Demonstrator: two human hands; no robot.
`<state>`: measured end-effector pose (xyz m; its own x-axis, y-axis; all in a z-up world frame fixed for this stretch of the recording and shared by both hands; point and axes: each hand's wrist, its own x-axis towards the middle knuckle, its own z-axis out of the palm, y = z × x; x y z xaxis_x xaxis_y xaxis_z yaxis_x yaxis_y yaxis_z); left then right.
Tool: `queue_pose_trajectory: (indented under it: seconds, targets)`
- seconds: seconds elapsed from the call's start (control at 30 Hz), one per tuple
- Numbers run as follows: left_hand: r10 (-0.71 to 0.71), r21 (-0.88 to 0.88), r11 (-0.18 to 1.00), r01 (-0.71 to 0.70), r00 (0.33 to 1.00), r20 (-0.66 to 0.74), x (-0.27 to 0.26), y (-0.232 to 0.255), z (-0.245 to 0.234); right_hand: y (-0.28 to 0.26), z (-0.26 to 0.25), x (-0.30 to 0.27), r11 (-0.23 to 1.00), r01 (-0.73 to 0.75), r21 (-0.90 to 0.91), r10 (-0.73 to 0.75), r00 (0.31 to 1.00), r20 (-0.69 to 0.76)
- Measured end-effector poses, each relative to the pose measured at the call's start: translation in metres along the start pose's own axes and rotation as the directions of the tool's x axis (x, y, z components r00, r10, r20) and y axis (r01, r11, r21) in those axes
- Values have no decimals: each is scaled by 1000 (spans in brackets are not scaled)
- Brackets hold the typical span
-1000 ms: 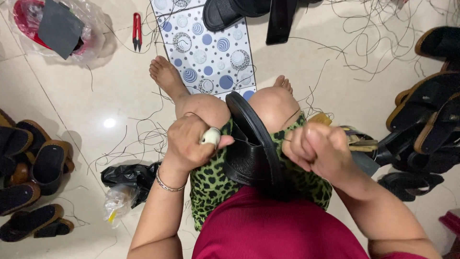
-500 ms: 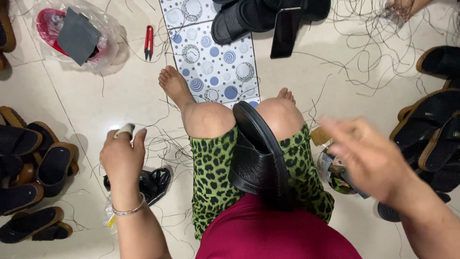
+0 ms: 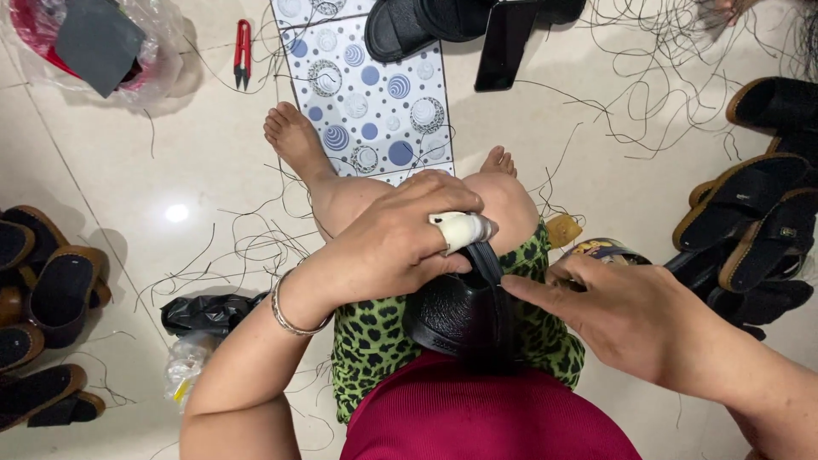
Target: Hand-stitching the upper strap of a black sandal using a needle and thread.
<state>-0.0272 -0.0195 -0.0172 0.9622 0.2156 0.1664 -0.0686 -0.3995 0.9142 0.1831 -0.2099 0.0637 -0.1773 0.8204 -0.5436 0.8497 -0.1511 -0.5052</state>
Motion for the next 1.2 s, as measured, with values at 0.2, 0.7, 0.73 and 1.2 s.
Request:
queue_pose_trajectory:
  seconds: [0.2,0.7,0.73,1.2]
  targets:
    - [76,20,997,-76,997,-10,8,-8,4,-17,-9,3,957,80,-277,-68,996,53]
    - [29,73,997,-19,991,-131,-1,-9,17,-28,9,37,979,160,-131,-190,945,-267]
    - [31,81,996,-21,991,-133,-8,0,15,-28,9,35,977,165,-135,-196,942,-271]
    - [-362,-940,340,-41,916,-171,-58,22,48,-25,24,28,998,50,46,-26,913,-408]
